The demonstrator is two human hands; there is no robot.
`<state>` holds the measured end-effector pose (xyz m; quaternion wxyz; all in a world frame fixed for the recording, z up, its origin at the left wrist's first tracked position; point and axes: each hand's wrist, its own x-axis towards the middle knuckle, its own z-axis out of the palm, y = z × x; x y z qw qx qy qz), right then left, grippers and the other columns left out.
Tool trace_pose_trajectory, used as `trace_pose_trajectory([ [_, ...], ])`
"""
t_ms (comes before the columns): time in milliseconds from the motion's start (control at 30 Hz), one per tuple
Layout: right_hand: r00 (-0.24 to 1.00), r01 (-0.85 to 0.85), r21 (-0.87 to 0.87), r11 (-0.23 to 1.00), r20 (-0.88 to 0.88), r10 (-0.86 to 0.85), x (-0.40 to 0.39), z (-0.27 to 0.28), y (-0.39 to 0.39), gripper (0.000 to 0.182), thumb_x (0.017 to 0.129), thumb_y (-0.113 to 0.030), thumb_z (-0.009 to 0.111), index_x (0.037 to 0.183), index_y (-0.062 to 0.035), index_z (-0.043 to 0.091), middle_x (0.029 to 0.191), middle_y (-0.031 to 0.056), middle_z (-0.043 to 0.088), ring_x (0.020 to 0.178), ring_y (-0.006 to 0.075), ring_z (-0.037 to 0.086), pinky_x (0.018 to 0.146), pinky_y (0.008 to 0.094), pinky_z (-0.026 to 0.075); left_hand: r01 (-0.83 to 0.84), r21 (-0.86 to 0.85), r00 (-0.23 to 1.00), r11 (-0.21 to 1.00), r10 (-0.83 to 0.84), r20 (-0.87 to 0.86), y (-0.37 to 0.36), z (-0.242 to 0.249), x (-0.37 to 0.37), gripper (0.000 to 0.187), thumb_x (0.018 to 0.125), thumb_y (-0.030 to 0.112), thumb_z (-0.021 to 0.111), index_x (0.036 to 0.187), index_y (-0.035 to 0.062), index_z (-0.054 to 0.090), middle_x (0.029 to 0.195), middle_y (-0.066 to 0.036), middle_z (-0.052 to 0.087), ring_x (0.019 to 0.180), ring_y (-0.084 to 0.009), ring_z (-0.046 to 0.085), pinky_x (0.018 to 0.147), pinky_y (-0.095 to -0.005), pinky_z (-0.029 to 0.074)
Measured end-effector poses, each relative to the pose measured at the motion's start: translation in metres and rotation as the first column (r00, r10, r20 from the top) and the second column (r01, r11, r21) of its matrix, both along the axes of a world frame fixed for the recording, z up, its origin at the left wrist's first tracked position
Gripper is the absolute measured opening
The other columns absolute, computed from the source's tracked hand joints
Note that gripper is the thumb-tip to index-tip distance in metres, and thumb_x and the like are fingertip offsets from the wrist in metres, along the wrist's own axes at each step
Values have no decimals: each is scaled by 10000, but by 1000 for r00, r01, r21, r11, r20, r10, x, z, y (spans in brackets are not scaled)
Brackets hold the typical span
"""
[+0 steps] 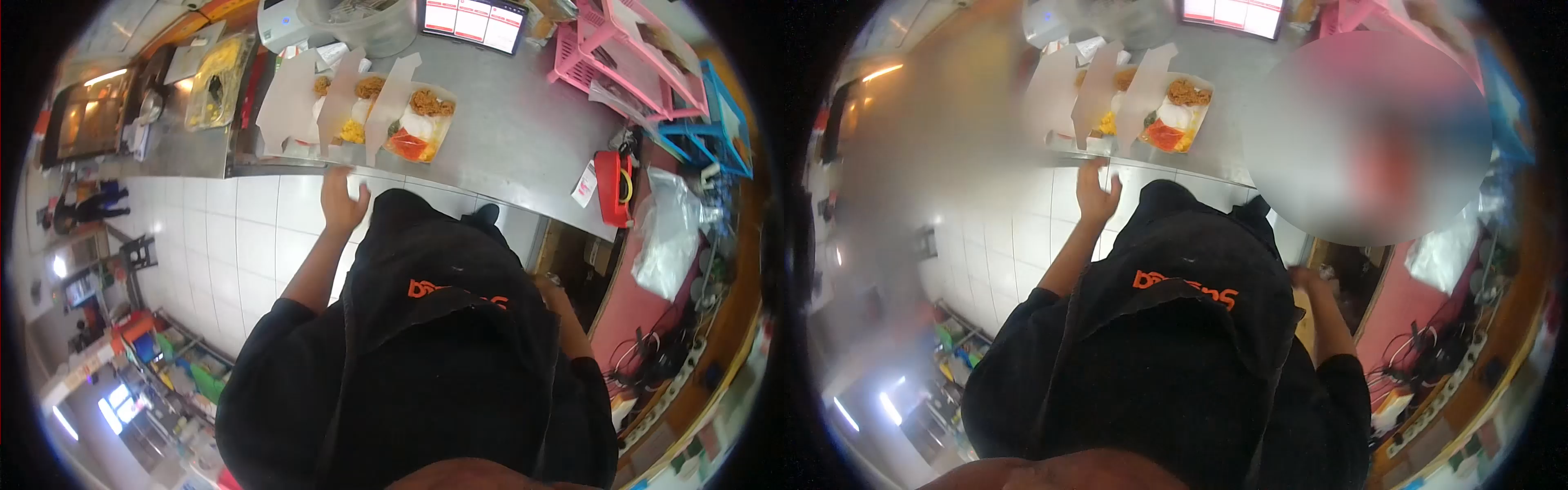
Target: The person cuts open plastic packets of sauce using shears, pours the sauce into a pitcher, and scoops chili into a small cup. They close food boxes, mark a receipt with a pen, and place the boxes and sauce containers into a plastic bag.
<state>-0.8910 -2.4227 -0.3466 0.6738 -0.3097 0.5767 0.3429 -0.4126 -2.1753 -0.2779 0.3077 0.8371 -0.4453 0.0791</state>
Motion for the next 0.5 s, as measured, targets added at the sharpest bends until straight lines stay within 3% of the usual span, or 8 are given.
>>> trace_pose_trajectory([
  [33,1000,-22,9,1000,7,22,-19,-23,-17,565,961,-317,553,1423,-9,452,1352,169,573,1244,263,544,1065,374,402,-79,-52,996,995,81,28,-31,16,0,479,776,146,710,1197,-3,538,1097,-198,586,953,-388,588,898,-458,471],
  [67,740,-670,-183,720,-79,668,-37,-52,-31,593,911,-314,598,1416,-33,466,1339,193,575,1213,314,569,1025,402,443,-164,-46,974,985,155,-168,-66,36,2,562,794,162,709,1282,-20,497,1159,-210,599,1025,-389,593,901,-462,478],
  [100,123,-961,-272,45,-278,953,-44,-68,-57,625,862,-312,643,1410,-58,481,1326,216,578,1182,365,594,985,430,485,-187,22,969,982,188,-160,-92,31,15,517,808,164,691,1257,-31,525,1133,-227,617,1028,-378,607,890,-457,487],
  [133,393,-771,-610,185,-226,891,-26,-27,-73,588,844,-238,669,1372,-33,511,1269,199,618,1091,331,644,932,397,507,-209,100,963,973,222,-154,-111,23,29,475,823,166,674,1233,-42,554,1107,-245,636,1031,-368,621,878,-452,496],
  [200,682,-491,-614,618,171,711,19,27,-105,539,839,-168,683,1333,-13,535,1220,183,643,1033,283,663,894,357,514,-198,182,932,963,243,-270,-128,10,50,392,832,160,651,1179,-15,601,1063,-236,655,1012,-357,635,868,-450,501],
  [233,695,-357,-686,634,258,671,30,22,-114,523,842,-142,681,1327,-11,535,1209,174,648,1031,260,662,890,349,511,-155,238,894,959,239,-379,-133,9,54,319,841,155,628,1126,12,648,1018,-228,674,994,-346,649,858,-449,506],
  [333,635,-59,-873,484,341,693,91,60,-154,409,873,-139,660,1257,-22,579,1148,148,672,977,229,670,853,354,517,181,291,955,939,-97,-282,-156,29,44,226,836,137,602,1030,79,704,940,-188,689,937,-349,659,862,-447,504],
  [500,560,245,-964,98,224,798,187,69,-218,430,829,-107,678,1246,-40,594,1198,141,649,1059,303,631,925,393,487,406,347,891,846,-282,-357,-208,30,39,236,818,142,613,1032,113,708,928,-150,700,941,-350,660,848,-452,500],
])
